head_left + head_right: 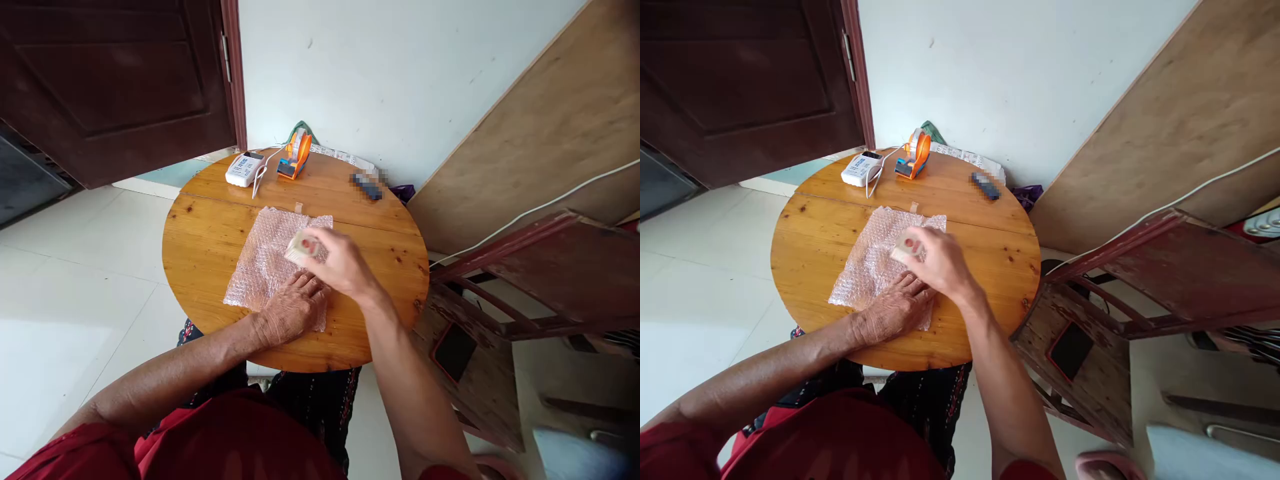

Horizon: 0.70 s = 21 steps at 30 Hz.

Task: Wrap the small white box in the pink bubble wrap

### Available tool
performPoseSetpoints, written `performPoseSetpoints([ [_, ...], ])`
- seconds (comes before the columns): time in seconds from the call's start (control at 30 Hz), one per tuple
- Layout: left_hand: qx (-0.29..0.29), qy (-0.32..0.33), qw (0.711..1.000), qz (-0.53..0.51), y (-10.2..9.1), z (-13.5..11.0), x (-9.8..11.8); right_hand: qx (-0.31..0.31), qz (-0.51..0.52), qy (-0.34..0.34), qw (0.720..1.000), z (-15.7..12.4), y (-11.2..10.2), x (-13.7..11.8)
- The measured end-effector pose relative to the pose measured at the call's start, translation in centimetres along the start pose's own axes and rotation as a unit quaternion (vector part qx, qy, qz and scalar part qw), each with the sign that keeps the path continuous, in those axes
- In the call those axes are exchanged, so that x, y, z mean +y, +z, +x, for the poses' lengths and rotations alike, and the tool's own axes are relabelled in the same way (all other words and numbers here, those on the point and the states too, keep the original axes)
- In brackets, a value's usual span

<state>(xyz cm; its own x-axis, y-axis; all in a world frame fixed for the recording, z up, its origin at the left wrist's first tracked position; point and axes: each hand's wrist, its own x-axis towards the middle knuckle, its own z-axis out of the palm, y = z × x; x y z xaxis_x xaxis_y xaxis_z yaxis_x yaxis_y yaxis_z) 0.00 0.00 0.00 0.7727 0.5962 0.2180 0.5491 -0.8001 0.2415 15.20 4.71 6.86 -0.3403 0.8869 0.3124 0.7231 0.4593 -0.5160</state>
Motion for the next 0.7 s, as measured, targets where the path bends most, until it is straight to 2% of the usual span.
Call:
performPoseSetpoints([
  [0.1,-0.009,0.007,1.000,0.008,-0.4,-0.1,0.0,0.101,-0.003,0.084,0.991,-1.7,-3.0,3.1],
  [0.2,-0.017,-0.002,1.000,0.004,-0.5,-0.2,0.0,0.088,-0.062,0.173,0.979,-3.2,-4.8,6.7],
  [0.3,-0.017,-0.008,1.000,-0.016,-0.2,-0.2,-0.1,0.063,-0.110,0.202,0.971,-4.2,-4.8,8.8],
  [0.37,-0.010,-0.014,0.999,-0.036,-0.2,-0.1,0.1,0.098,-0.126,0.185,0.970,-4.5,-4.3,8.5],
  [0.47,0.016,-0.028,0.998,-0.060,-1.3,-0.2,0.5,0.147,-0.103,0.115,0.977,-4.4,-3.2,6.0],
  [0.53,0.042,-0.038,0.997,-0.061,-2.8,-0.4,0.7,0.112,-0.065,0.056,0.990,-4.2,-2.3,3.8],
  [0.6,0.067,-0.047,0.996,-0.046,-4.4,-0.7,0.1,0.046,-0.045,0.013,0.998,-3.9,-1.2,2.2],
  [0.7,0.067,-0.062,0.996,-0.007,-5.9,-1.5,-2.2,-0.059,-0.053,-0.013,0.997,-3.5,0.3,1.4],
])
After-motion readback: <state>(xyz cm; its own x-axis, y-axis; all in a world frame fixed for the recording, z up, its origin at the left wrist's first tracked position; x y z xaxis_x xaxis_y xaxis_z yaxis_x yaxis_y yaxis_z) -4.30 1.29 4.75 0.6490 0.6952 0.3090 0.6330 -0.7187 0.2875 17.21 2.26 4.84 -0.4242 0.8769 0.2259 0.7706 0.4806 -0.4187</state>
